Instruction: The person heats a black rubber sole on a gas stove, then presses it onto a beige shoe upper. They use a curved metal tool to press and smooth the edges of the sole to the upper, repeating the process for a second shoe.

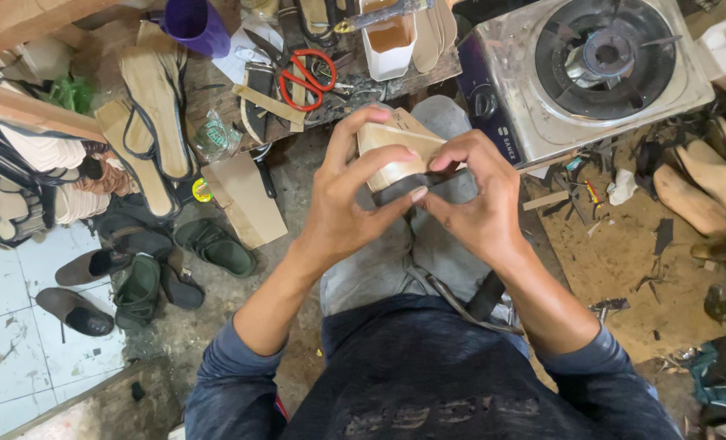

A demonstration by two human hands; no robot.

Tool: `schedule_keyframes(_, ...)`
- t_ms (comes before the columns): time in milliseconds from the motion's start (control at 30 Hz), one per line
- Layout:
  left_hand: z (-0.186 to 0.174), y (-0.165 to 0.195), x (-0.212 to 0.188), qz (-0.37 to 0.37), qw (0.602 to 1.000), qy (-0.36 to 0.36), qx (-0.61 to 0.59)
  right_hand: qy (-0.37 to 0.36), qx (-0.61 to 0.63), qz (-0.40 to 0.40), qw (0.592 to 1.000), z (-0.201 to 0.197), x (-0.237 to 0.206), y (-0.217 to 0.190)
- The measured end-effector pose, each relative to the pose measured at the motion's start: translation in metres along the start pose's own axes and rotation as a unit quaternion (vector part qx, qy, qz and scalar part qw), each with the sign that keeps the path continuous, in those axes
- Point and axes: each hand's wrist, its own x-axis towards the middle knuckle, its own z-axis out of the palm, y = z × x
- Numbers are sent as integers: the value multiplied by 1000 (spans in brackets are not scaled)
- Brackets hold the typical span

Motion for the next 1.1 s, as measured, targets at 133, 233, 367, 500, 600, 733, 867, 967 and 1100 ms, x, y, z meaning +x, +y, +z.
schedule_keyframes(133,-15,5,-4,-44,998,-33,41,-22,9,15,1000,13,-1,7)
schedule_keyframes(233,-19,1,-9,-39,997,-31,54,-27,20,12,999,24,-5,12)
schedule_keyframes(367,-18,-15,-20,-43,998,2,38,-26,17,46,998,36,-4,10)
schedule_keyframes(500,-10,-44,-38,-81,995,60,1,-40,-3,3,999,33,7,12)
schedule_keyframes(600,9,-73,-50,-127,974,110,-155,-80,-139,-72,984,24,12,26)
schedule_keyframes(733,25,-106,-63,-114,978,132,-113,-83,-223,-114,965,24,-1,54)
schedule_keyframes(867,31,-115,-70,-148,980,109,-79,-76,-198,-121,970,35,-15,77)
schedule_keyframes(967,36,-112,-69,-129,985,113,7,-95,-157,-82,980,40,-15,89)
schedule_keyframes(1100,39,-110,-67,-112,983,141,40,-100,-119,-45,987,44,-15,96)
